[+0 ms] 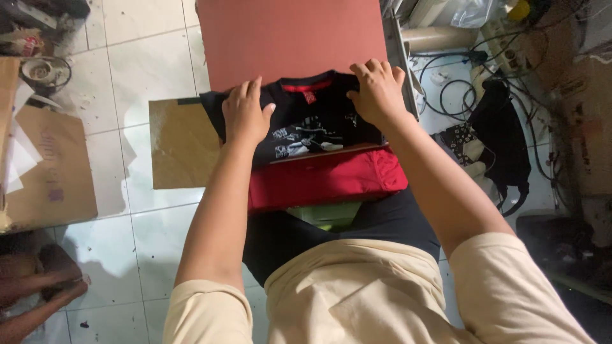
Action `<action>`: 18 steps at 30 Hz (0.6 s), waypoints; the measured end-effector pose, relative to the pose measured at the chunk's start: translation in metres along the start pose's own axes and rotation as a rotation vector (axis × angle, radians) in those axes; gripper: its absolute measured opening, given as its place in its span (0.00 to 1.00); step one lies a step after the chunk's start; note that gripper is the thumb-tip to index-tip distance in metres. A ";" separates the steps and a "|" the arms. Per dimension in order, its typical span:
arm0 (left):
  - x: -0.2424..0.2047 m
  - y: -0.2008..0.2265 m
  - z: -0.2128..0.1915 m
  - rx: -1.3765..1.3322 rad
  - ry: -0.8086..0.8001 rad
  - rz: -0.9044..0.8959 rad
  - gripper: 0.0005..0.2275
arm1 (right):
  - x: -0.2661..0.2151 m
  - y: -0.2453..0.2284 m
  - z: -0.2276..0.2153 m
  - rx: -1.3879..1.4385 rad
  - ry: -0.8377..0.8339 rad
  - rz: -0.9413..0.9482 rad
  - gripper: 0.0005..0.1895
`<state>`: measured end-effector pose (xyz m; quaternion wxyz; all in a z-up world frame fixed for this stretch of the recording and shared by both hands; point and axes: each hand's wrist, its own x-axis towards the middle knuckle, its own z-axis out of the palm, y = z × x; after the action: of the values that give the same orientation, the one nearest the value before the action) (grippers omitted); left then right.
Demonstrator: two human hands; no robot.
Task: Folding and stacking t-shirts on a heat press machine in a stockroom
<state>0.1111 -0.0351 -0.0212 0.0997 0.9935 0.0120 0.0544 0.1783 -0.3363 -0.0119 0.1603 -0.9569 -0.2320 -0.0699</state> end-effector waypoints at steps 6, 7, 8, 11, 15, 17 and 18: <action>-0.005 -0.003 -0.024 -0.255 0.084 0.116 0.06 | -0.003 0.002 -0.019 -0.019 -0.051 -0.023 0.06; -0.007 -0.004 -0.034 -0.254 0.085 0.114 0.06 | -0.005 0.006 -0.027 -0.017 -0.051 -0.025 0.06; -0.009 -0.005 -0.044 -0.306 0.141 0.180 0.06 | -0.007 0.010 -0.035 0.075 -0.098 -0.058 0.06; -0.016 -0.008 -0.087 -0.375 -0.069 0.069 0.10 | -0.007 0.015 -0.071 0.219 -0.341 -0.056 0.10; -0.010 -0.016 -0.115 -0.226 -0.546 -0.052 0.11 | 0.007 0.004 -0.114 0.140 -0.710 0.012 0.13; 0.004 -0.010 -0.114 -0.234 -0.235 -0.026 0.06 | 0.018 0.015 -0.103 0.242 -0.370 -0.162 0.10; 0.011 -0.007 -0.114 -0.241 0.071 0.002 0.11 | 0.024 0.020 -0.097 0.338 -0.031 -0.330 0.08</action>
<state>0.1089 -0.0051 0.0893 0.2177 0.9718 0.0078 0.0905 0.2026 -0.3760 0.0791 0.3011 -0.8665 -0.3961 -0.0408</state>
